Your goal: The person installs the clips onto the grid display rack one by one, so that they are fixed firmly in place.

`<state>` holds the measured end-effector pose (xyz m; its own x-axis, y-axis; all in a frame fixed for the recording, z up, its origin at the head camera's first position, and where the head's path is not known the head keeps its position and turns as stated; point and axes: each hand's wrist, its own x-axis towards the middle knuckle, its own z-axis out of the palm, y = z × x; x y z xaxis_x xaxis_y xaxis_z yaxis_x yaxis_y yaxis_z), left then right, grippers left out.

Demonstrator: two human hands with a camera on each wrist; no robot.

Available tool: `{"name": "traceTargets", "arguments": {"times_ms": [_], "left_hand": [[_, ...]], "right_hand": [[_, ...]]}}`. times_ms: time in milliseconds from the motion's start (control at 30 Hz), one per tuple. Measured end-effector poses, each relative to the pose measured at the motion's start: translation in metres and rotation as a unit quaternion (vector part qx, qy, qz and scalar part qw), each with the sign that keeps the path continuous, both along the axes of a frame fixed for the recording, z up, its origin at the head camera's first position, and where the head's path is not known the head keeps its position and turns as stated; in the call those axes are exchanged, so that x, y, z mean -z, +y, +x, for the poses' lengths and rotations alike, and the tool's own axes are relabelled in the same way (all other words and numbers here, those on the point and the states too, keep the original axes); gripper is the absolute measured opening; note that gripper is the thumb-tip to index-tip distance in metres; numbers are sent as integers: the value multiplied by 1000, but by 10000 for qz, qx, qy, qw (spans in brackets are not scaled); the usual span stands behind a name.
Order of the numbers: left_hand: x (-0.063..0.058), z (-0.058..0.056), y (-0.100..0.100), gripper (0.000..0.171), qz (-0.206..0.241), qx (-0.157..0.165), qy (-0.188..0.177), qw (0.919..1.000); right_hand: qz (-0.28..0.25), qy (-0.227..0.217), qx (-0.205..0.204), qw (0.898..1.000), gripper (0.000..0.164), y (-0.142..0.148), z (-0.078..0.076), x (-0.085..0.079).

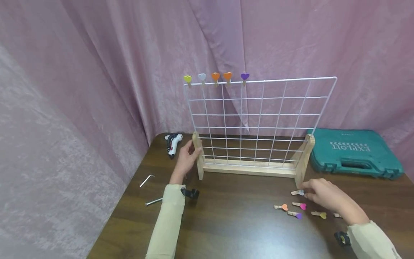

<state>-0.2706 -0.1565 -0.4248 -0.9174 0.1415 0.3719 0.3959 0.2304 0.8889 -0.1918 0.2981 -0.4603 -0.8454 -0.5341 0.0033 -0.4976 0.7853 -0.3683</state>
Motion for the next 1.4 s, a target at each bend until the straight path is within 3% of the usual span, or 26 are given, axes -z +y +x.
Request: {"name": "traceTargets", "arguments": {"times_ms": [300,767,1067,1200,1400], "left_hand": [[2,0,2,38,51,51,41,10000],[7,3,3,38,103,46,19,9999],[7,3,2,39,158,32,101,9998],[6,2,1,39,156,39,80,9998],[4,0,1,39,109,-12,121,9999]], "right_hand": [[134,-273,246,9992,18,2,2,10],[185,-40,496,9986,16,-4,8,17],[-977,428,274,9939,23,-6,15,10],[-1662,675,404,9829,26,-12,20,0],[-2464,799,506,9645,26,-24,26,-31]]}}
